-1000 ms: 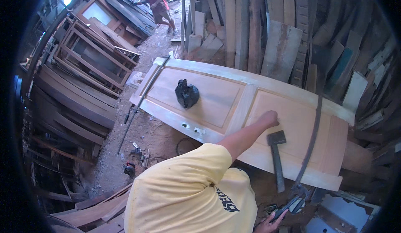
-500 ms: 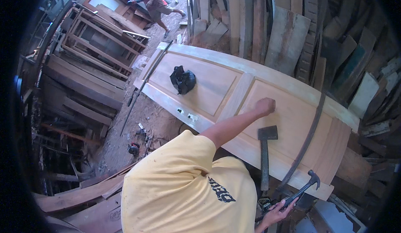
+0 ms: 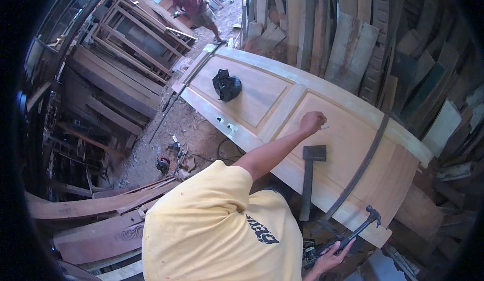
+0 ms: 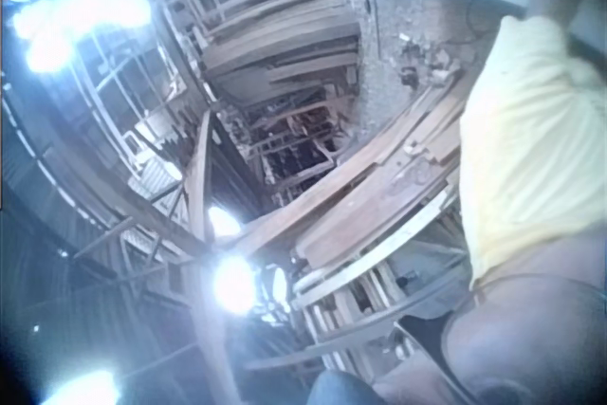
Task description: The person assembles a wooden door panel by positioning wood strips and securing them with a hammer. They use metal clamps to hold the assembly together and use a chisel for fine adjustments to the wood joints.
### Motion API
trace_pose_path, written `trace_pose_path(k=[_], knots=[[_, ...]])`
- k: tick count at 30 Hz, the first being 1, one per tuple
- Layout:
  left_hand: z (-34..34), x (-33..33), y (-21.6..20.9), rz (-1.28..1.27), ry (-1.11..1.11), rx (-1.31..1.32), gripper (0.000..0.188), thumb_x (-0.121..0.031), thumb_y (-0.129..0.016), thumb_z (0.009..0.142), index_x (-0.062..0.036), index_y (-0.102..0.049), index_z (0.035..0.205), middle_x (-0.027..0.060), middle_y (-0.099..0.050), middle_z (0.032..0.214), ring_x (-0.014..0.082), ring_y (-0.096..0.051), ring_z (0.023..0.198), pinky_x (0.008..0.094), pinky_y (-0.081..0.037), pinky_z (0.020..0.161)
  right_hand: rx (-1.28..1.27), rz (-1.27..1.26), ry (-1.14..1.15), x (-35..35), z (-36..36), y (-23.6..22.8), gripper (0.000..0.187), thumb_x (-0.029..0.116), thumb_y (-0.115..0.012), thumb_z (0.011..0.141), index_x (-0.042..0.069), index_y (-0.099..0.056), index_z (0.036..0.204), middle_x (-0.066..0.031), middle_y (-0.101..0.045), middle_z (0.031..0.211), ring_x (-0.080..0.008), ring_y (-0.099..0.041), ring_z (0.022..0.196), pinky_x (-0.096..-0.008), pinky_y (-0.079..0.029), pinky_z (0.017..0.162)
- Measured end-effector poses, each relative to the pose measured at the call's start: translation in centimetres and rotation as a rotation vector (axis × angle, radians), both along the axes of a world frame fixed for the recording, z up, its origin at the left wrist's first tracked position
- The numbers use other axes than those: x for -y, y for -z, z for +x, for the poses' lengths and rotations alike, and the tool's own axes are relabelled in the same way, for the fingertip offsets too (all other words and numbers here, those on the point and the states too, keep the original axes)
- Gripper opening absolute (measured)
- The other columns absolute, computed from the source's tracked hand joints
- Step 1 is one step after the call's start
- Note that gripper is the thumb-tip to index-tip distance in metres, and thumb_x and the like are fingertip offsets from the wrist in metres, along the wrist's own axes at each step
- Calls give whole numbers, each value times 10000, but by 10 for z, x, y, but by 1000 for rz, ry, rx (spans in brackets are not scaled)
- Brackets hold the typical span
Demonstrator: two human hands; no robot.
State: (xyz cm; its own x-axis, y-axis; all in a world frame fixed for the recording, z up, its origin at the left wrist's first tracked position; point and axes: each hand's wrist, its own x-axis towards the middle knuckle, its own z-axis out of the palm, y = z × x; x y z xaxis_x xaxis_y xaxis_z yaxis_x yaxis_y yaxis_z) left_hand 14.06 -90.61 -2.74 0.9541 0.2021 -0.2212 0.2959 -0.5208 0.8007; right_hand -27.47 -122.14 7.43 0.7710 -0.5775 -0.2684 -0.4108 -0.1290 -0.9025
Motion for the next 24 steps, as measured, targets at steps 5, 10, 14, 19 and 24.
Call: trace_pose_path(k=[5, 10, 14, 19, 24], knots=[[-10, 0, -15, -318, -17, -72, 192, -108, -711, 940, 27, -771, 1062, 125, -790, 885, 186, -779, 734, 320, -619, 624, 10, 30, -9, 19, 0, 0, 585, 230, -605, 1104, 163, -411, 1652, -13, -535, 751, -75, -423, 552, -250, -355, 449], [-18, 28, 14, -719, 176, -80, 299, -113, -672, 992, 45, -687, 1246, 149, -780, 980, 230, -778, 863, 343, -633, 760, 25, -69, 33, 32, -25, 16, 562, 192, -605, 1101, 183, -442, 1638, 6, -583, 783, -59, -396, 529, -246, -338, 441], [-35, 64, 6, -446, 227, -128, 255, -96, -687, 963, -24, -746, 1200, 93, -797, 947, 166, -740, 802, 311, -605, 689, -41, 69, 45, 30, -19, 6, 575, 148, -604, 1092, 192, -438, 1641, -5, -645, 982, -38, -436, 565, -234, -368, 452], [-60, 132, 5, -332, 474, -78, 190, -150, -763, 923, -23, -781, 1062, 88, -790, 903, 168, -711, 784, 315, -561, 733, -45, 193, 62, 31, -11, -6, 621, 138, -647, 1070, 214, -430, 1647, 45, -534, 769, -41, -433, 571, -229, -380, 490], [-86, 203, 10, 28, 657, 247, 212, -133, -709, 910, -63, -775, 1099, 194, -764, 968, 373, -737, 884, 423, -586, 863, -91, 150, 79, 34, -27, -11, 623, 124, -648, 1067, 216, -434, 1645, 45, -542, 755, -30, -430, 551, -224, -368, 478]])
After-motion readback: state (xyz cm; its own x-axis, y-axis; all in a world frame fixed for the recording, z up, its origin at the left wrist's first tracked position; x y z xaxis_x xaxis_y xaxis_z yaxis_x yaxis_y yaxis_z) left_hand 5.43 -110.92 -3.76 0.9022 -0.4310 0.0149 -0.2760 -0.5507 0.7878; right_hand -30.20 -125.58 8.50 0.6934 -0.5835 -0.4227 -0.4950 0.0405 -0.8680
